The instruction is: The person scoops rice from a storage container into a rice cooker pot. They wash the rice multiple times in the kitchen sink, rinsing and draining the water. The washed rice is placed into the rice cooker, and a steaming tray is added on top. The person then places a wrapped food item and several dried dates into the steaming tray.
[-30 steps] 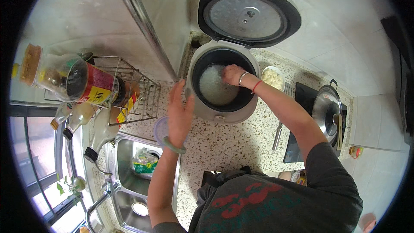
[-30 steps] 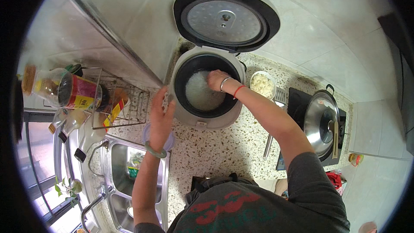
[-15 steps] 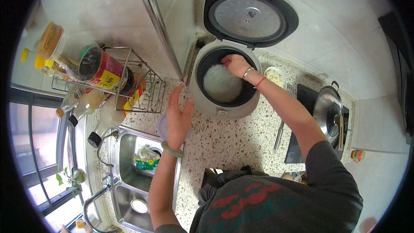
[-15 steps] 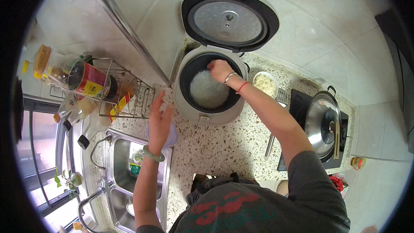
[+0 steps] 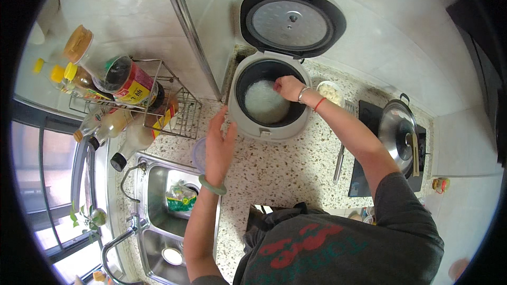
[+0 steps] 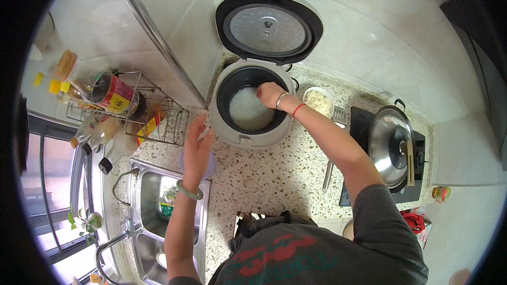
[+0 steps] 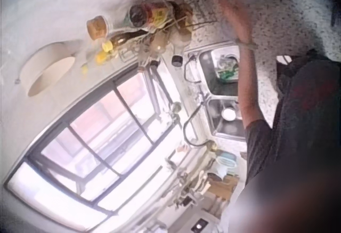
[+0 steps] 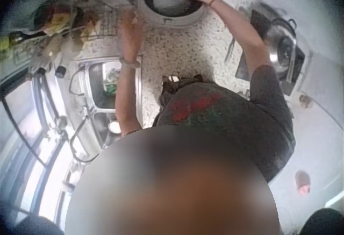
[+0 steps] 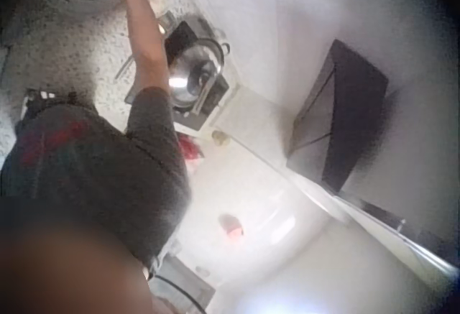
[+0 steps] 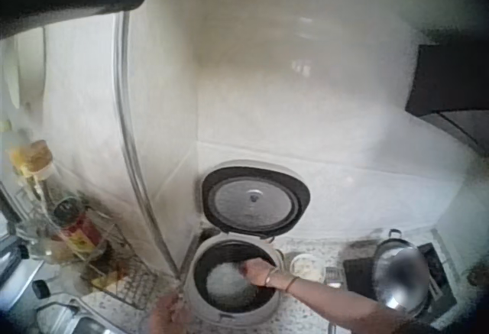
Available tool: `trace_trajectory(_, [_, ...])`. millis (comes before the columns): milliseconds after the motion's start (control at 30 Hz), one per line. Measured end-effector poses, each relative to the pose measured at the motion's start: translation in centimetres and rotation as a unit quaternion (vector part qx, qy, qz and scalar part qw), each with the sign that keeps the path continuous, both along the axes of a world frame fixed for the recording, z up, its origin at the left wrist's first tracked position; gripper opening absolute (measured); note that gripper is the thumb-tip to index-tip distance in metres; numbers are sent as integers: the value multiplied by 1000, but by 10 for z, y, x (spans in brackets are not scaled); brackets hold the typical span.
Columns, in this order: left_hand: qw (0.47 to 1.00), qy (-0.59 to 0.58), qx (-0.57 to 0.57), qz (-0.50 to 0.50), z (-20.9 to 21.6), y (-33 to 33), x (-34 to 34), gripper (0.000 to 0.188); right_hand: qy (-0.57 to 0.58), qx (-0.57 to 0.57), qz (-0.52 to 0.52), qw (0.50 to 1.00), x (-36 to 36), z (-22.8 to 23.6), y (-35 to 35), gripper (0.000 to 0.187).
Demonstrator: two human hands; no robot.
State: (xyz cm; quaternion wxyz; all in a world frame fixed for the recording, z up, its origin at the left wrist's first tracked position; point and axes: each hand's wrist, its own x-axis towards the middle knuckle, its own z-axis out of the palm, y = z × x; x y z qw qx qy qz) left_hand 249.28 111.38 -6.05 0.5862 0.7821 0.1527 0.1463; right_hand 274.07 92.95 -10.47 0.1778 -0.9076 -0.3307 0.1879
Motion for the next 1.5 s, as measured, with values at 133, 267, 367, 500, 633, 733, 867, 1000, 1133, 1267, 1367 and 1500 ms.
trace_trajectory(133, [998,55,-34,15,14,-4,-10,46,-29,-115,35,992,2,-20,7,23])
trace_trajectory(267, [997,70,-39,22,1,4,-19,46,-18,-173,52,983,3,-19,22,25])
trace_trajectory(367, [998,62,-29,9,-5,5,-15,45,-14,-168,19,985,11,-24,25,25])
trace_trajectory(500, [997,72,-25,4,-10,0,-3,43,0,-178,33,983,14,-21,27,26])
trace_trajectory(633, [998,58,-10,20,-12,-1,9,38,4,-173,18,985,5,2,30,27])
trace_trajectory(733, [997,56,9,43,-6,-2,20,34,48,-115,110,986,5,8,28,26])
trace_trajectory(867, [997,50,19,57,1,-3,34,31,460,-17,64,885,-16,-13,30,25])
trace_trajectory(1000, [998,37,12,46,-4,-1,42,31,335,-83,202,917,-19,-37,36,23])
trace_trajectory(1133, [998,49,-1,46,-1,2,45,31,327,-77,195,921,-9,-51,35,22])
trace_trajectory(1267, [997,58,-23,45,-4,5,46,30,523,21,71,849,-4,-59,42,22])
trace_trajectory(1367, [998,44,-4,47,-9,7,45,29,466,-5,75,881,-15,-45,54,22])
trace_trajectory(1500, [998,46,-5,46,-4,4,48,29,489,18,75,869,-2,-63,54,24])
